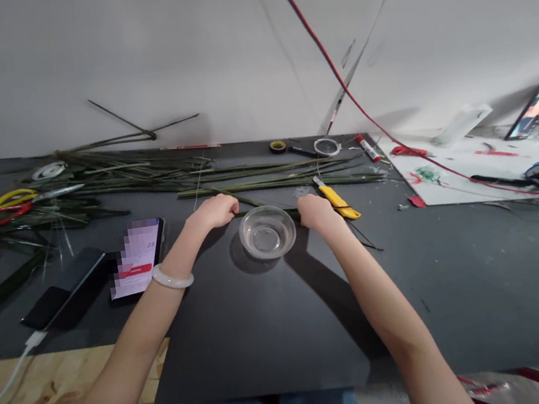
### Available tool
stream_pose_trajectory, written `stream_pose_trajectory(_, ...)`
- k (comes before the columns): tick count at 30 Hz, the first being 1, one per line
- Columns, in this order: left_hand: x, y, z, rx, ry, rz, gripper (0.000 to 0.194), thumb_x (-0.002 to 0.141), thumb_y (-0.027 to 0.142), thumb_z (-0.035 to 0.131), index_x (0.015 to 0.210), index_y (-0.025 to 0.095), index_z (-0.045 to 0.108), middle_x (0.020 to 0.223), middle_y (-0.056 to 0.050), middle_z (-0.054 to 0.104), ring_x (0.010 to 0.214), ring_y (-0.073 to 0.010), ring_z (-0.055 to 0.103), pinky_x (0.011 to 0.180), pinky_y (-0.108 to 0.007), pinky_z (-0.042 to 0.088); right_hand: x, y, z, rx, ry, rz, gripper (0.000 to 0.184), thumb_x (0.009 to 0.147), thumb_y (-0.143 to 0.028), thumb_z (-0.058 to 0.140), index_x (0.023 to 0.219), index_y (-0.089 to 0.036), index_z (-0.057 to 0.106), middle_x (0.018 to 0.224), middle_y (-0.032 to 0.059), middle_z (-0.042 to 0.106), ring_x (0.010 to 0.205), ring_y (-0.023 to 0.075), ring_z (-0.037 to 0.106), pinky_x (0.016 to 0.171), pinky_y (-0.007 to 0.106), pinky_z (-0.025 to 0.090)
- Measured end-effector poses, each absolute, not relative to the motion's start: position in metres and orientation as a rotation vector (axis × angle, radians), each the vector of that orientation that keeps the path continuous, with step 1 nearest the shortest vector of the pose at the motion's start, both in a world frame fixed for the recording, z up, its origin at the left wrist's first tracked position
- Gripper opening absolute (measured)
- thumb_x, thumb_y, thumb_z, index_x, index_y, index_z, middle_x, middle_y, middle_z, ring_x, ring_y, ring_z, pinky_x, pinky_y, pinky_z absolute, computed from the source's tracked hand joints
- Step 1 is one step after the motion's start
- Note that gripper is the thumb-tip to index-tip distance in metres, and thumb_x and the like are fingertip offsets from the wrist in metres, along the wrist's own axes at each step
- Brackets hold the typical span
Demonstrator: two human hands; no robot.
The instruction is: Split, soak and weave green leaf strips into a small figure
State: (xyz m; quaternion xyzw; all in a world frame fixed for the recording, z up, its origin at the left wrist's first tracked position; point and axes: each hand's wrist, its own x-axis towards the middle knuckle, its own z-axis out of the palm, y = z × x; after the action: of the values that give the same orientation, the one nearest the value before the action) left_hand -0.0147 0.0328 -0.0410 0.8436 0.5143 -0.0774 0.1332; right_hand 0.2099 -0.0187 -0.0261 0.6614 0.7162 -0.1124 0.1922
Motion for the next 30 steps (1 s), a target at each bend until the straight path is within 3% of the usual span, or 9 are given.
stream_pose_trajectory(9, -0.019, 0.028, -0.019, 2.506, 1.552, -0.021, 0.031, 0.082, 0.005, 0.044, 0.101, 0.015, 0.066, 0.112, -0.011, 0.065, 0.101, -0.0234, 0.061, 0.077, -0.03, 0.046, 0.215, -0.02, -0.03, 1.776, 2.061, -0.362, 0.029, 0.079, -0.004, 0.047, 0.095, -0.007, 0.071, 0.104, 0.0224, 0.068, 0.099, 0.0272, 0.065, 0.083, 0.033, 0.046)
stream_pose_trajectory(13, -0.023, 0.029, -0.015, 2.521, 1.587, 0.05, 0.031, 0.083, 0.006, 0.042, 0.101, 0.015, 0.065, 0.112, -0.011, 0.064, 0.1, -0.0238, 0.06, 0.079, -0.032, 0.046, 0.235, -0.025, -0.013, 1.758, 2.102, -0.369, 0.028, 0.074, -0.003, 0.048, 0.089, -0.011, 0.07, 0.096, 0.0168, 0.07, 0.091, 0.0234, 0.065, 0.075, 0.028, 0.046)
stream_pose_trajectory(19, -0.027, 0.032, -0.02, 2.488, 1.6, 0.07, 0.029, 0.082, 0.006, 0.045, 0.097, 0.016, 0.067, 0.107, -0.01, 0.067, 0.097, -0.023, 0.062, 0.077, -0.03, 0.047, 0.275, -0.052, 0.028, 1.901, 2.24, -0.465, 0.02, 0.079, -0.017, 0.043, 0.084, -0.019, 0.062, 0.082, 0.0038, 0.068, 0.073, 0.0174, 0.061, 0.063, 0.027, 0.042)
stream_pose_trajectory(26, -0.03, 0.034, -0.024, 2.45, 1.505, 0.074, 0.024, 0.081, 0.012, 0.052, 0.096, 0.016, 0.069, 0.102, -0.008, 0.07, 0.092, -0.0214, 0.065, 0.077, -0.028, 0.049, 0.316, -0.07, 0.042, 2.128, 2.267, -0.573, 0.029, 0.071, -0.031, 0.04, 0.082, -0.021, 0.065, 0.076, 0.004, 0.067, 0.071, 0.0196, 0.06, 0.068, 0.033, 0.046)
stream_pose_trajectory(30, -0.025, 0.029, -0.014, 2.503, 1.346, 0.305, 0.03, 0.089, 0.024, 0.048, 0.112, 0.015, 0.065, 0.118, -0.009, 0.064, 0.105, -0.0203, 0.061, 0.09, -0.029, 0.046, 0.339, -0.073, 0.043, 2.162, 2.344, -0.605, 0.035, 0.072, -0.044, 0.043, 0.088, -0.021, 0.064, 0.077, 0.0062, 0.066, 0.072, 0.0214, 0.06, 0.066, 0.033, 0.047)
